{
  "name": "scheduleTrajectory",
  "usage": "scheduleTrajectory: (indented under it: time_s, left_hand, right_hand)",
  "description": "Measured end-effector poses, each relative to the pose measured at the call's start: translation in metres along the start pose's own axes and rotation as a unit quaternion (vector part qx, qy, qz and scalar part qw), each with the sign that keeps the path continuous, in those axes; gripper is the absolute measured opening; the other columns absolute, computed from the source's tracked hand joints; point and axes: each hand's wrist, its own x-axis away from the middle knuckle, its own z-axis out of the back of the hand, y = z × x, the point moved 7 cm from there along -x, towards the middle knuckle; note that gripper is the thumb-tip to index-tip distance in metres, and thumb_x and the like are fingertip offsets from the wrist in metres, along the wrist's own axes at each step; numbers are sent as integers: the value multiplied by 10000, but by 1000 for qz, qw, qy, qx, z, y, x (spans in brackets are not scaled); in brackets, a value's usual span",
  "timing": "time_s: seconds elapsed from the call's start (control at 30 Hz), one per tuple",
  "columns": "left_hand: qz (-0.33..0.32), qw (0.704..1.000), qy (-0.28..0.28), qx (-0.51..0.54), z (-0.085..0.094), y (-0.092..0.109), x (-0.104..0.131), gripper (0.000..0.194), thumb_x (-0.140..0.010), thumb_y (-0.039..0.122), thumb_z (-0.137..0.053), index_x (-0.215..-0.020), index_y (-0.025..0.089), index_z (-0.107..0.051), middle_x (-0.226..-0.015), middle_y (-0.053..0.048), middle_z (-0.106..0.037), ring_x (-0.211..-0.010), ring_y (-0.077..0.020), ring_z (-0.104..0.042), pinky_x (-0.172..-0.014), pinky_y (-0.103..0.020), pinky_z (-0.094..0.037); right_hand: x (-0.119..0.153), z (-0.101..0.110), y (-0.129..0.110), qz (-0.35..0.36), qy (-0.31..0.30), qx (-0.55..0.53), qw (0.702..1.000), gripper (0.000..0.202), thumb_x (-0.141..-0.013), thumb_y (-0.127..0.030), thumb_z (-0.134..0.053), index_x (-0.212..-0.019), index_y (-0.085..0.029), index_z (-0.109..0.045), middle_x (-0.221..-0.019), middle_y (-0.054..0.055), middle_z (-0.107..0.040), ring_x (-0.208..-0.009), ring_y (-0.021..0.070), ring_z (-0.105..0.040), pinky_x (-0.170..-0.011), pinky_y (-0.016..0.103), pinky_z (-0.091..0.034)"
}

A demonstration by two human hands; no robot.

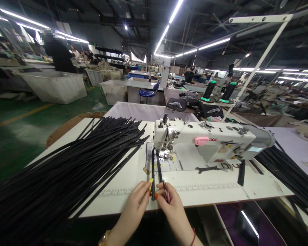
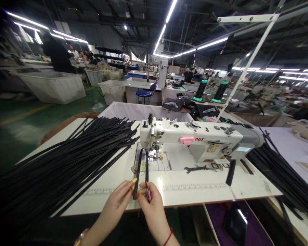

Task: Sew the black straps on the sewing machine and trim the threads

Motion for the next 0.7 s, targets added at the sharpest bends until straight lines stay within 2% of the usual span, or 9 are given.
scheduleTrajectory:
  time_s: [0.07,0.1,0.13,0.2,0.27,0.37,0.53,0.7]
  left_hand:
    - [115,986,41,110,2,-20,11,378,-917,376,-513,-1256,215,-546,-1112,-106,-618,-892,-216,-643,-775,-364,-565]
    - [169,971,51,158,2,-29,17,435,-901,439,-525,-1263,197,-529,-1062,-100,-637,-797,-201,-654,-710,-354,-577]
    - [213,956,51,196,0,-35,20,477,-882,495,-535,-1235,174,-533,-952,-79,-654,-683,-177,-641,-628,-331,-575]
    - [256,940,23,224,-3,-39,22,489,-844,560,-562,-1104,146,-575,-693,-6,-608,-521,-136,-567,-494,-266,-526]
    - [262,941,-23,213,-5,-35,17,447,-817,567,-595,-962,144,-595,-555,42,-520,-462,-114,-511,-432,-215,-466]
    - [262,945,-64,184,-4,-27,12,405,-814,557,-603,-842,154,-583,-523,51,-492,-439,-96,-474,-404,-183,-405]
    - [254,952,-69,156,-1,-22,14,357,-853,514,-572,-807,160,-566,-519,42,-518,-437,-90,-462,-409,-176,-352]
    - [284,935,-39,209,-2,-28,19,348,-804,489,-643,-848,149,-585,-573,-1,-612,-517,-123,-573,-489,-207,-450]
  right_hand:
    - [1,-2,1,1,0,4,1000,190,-811,-285,-616,-958,-188,-546,-750,-8,-610,-715,150,-598,-700,296,-483]
    - [2,-2,0,8,2,18,1000,170,-814,-271,-602,-953,-191,-545,-764,-4,-609,-728,154,-600,-708,299,-485]
    - [3,-2,-1,20,5,38,999,151,-817,-253,-586,-950,-194,-547,-783,0,-607,-747,158,-600,-719,301,-485]
    - [5,-2,-4,47,11,85,995,134,-816,-206,-558,-950,-198,-553,-824,9,-606,-792,163,-598,-740,297,-480]
    - [6,-5,-4,63,3,114,991,136,-818,-170,-527,-948,-201,-552,-838,12,-610,-800,162,-595,-735,287,-477]
    - [8,-7,-4,72,-3,134,988,130,-824,-158,-507,-939,-206,-544,-820,4,-617,-756,150,-588,-684,263,-474]
    - [10,-7,-3,78,5,176,981,78,-855,-194,-513,-918,-214,-554,-807,0,-628,-718,142,-584,-648,248,-467]
    - [11,-8,-4,85,5,226,970,91,-868,-187,-494,-933,-221,-548,-829,2,-643,-748,148,-610,-680,257,-473]
